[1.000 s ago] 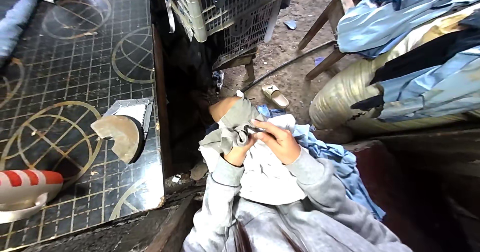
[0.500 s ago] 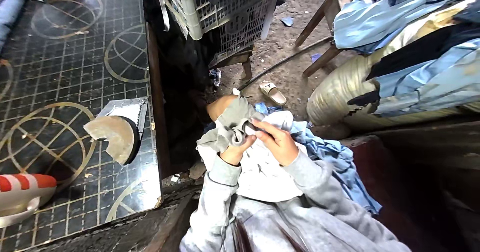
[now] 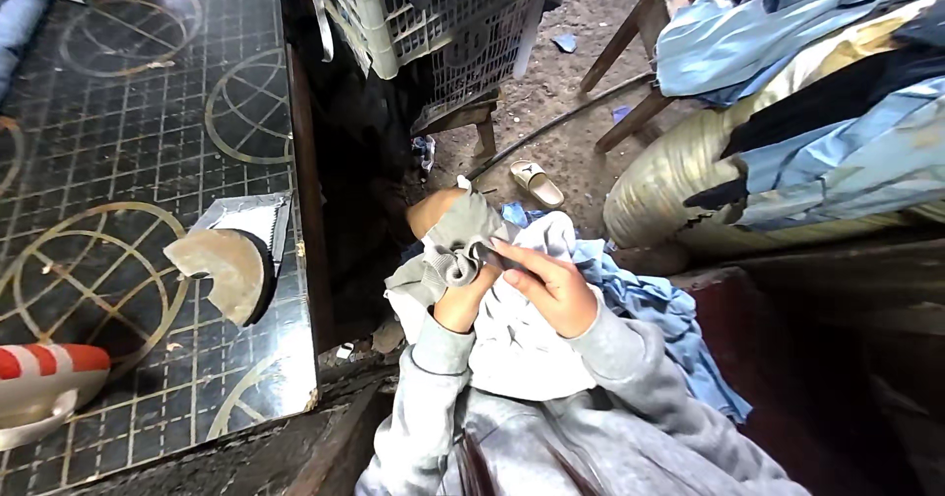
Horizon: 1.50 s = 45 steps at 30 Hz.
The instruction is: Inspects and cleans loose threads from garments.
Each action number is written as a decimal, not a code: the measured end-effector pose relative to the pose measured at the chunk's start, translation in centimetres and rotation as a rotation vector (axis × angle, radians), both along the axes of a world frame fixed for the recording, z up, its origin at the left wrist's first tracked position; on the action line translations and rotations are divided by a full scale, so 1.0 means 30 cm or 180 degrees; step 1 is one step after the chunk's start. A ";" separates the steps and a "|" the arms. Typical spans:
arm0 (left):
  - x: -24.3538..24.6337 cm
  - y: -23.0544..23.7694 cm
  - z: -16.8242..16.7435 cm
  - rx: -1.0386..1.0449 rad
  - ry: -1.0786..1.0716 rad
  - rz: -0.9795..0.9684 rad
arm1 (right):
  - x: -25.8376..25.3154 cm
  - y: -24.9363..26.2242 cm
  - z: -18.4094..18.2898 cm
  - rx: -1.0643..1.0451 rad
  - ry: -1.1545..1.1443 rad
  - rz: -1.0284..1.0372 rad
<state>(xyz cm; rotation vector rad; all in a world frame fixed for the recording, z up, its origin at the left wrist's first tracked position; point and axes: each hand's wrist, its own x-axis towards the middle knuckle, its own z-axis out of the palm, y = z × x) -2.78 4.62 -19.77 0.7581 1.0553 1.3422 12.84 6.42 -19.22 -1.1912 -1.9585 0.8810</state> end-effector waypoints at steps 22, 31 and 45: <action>0.049 -0.005 -0.116 0.0788 0.0237 0.0632 | 0.010 -0.030 -0.027 0.0108 -0.0504 -0.0231; 0.080 0.014 -0.152 0.0868 0.0447 0.0705 | -0.005 0.007 -0.032 -0.0125 -0.0358 -0.0274; 0.069 0.003 -0.116 0.0469 0.0607 0.0477 | 0.004 0.016 -0.034 -0.0162 -0.0546 -0.0344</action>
